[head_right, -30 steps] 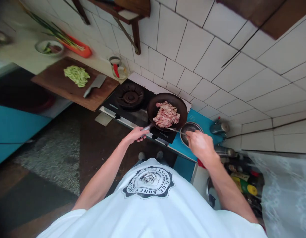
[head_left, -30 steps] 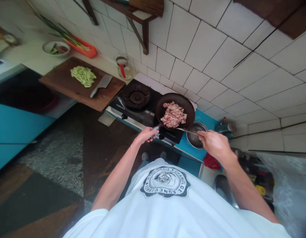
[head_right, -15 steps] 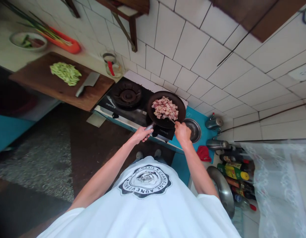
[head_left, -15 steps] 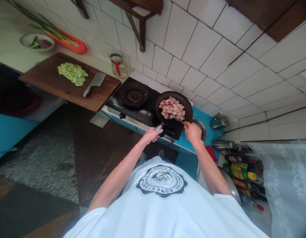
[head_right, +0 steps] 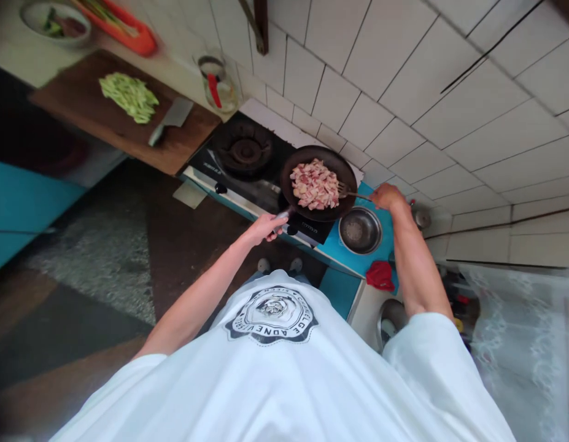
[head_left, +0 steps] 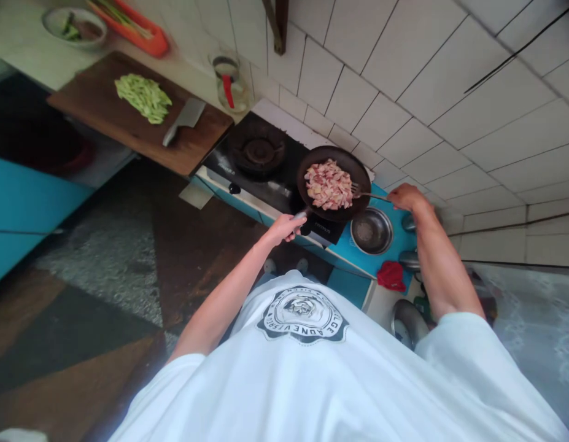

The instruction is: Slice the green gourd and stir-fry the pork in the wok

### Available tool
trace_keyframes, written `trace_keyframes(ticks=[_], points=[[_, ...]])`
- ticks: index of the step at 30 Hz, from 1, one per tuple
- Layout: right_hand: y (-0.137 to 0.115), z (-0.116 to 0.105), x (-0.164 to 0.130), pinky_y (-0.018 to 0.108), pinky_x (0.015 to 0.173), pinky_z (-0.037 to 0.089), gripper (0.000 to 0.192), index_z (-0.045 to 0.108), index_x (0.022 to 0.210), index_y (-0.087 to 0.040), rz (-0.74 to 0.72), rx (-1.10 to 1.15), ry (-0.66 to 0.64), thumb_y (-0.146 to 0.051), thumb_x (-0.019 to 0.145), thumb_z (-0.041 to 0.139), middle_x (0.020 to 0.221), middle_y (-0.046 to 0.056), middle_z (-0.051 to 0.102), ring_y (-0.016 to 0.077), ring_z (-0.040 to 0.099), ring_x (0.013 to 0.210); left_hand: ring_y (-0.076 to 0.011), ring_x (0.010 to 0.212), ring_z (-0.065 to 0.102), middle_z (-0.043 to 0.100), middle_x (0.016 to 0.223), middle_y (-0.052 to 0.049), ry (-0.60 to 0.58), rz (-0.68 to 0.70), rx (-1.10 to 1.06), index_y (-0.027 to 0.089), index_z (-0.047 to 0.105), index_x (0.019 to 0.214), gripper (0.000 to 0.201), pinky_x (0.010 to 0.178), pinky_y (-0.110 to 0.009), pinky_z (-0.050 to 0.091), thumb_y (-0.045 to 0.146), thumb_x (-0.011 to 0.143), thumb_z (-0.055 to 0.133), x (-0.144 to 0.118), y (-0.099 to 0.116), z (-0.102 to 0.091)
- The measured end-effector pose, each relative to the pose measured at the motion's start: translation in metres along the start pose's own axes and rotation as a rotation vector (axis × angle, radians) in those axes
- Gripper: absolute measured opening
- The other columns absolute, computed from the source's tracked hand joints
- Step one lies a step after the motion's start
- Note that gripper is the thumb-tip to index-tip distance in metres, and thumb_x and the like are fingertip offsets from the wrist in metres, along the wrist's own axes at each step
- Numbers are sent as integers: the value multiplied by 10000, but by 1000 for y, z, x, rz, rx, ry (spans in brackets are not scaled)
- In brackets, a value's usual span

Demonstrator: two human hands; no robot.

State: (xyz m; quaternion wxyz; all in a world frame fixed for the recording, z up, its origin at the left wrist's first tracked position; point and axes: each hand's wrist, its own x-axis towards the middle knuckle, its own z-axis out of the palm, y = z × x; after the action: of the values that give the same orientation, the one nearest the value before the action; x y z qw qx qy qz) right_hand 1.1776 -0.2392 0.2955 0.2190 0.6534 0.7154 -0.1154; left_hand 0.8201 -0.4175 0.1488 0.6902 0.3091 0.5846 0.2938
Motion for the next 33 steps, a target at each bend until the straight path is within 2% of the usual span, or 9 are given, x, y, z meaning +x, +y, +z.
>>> trace_keyframes(ticks=[3, 7, 13, 17, 20, 23, 28, 30, 33], points=[[-18, 32, 24, 291, 756, 470, 428, 793, 1245, -103, 33, 170, -64, -390, 1086, 517, 903, 134, 798, 190, 668, 800, -63, 374, 447, 627, 616, 9, 32, -21, -4, 166, 631, 852, 358, 368, -209, 246, 483, 963, 756, 0, 0, 1], [-26, 56, 4, 342, 824, 501, 451, 761, 1361, -172, -103, 103, 144, -439, 1093, 514, 1108, 171, 803, 281, 718, 983, -67, 377, 442, 629, 616, 4, 46, -40, -12, 169, 630, 842, 373, 371, -218, 234, 499, 947, 770, 0, -1, 2], [-22, 39, -68, 392, 817, 493, 515, 699, 1444, -270, -142, -162, 308, -491, 1127, 358, 1164, 179, 787, 331, 729, 1004, -73, 392, 449, 634, 627, -2, 61, -40, -25, 172, 640, 861, 405, 368, -213, 237, 546, 920, 784, 0, -4, 1], [-4, 12, -77, 396, 804, 481, 496, 691, 1449, -308, -155, -268, 333, -485, 1123, 362, 1183, 158, 781, 313, 724, 961, -70, 387, 442, 632, 638, -1, 80, -38, -19, 173, 641, 876, 426, 358, -209, 230, 569, 903, 794, 2, -5, 2], [21, -14, -39, 406, 828, 486, 480, 706, 1437, -302, -147, -303, 352, -477, 1117, 394, 1180, 156, 782, 307, 712, 978, -66, 385, 440, 637, 654, -6, 94, -33, -22, 171, 638, 870, 446, 350, -206, 226, 587, 891, 800, 1, -5, 4], [35, -38, 31, 402, 859, 489, 457, 747, 1393, -281, -144, -307, 312, -484, 1101, 458, 1172, 153, 784, 304, 695, 1031, -64, 384, 437, 646, 664, -7, 143, -36, -49, 171, 650, 899, 456, 349, -202, 223, 594, 874, 818, -1, -5, 8], [8, -45, 137, 343, 886, 475, 471, 792, 1325, -198, -331, -234, 144, -527, 1049, 597, 1239, 166, 771, 270, 668, 1105, -55, 399, 440, 661, 693, -4, 290, -38, -71, 166, 696, 971, 461, 355, -195, 214, 589, 856, 839, -6, -7, 16], [-4, -37, 151, 328, 862, 469, 470, 810, 1282, -195, -430, -198, 94, -548, 1038, 619, 1197, 154, 784, 260, 672, 1078, -54, 409, 443, 666, 709, -4, 331, -38, -70, 166, 707, 985, 467, 359, -192, 210, 593, 851, 840, -7, -8, 19], [-5, -27, 136, 337, 833, 460, 438, 810, 1275, -221, -520, -185, 131, -541, 1035, 632, 1128, 136, 797, 275, 680, 1039, -53, 415, 439, 677, 724, -9, 369, -44, -55, 165, 714, 1000, 486, 365, -193, 208, 605, 841, 843, -8, -9, 21]])
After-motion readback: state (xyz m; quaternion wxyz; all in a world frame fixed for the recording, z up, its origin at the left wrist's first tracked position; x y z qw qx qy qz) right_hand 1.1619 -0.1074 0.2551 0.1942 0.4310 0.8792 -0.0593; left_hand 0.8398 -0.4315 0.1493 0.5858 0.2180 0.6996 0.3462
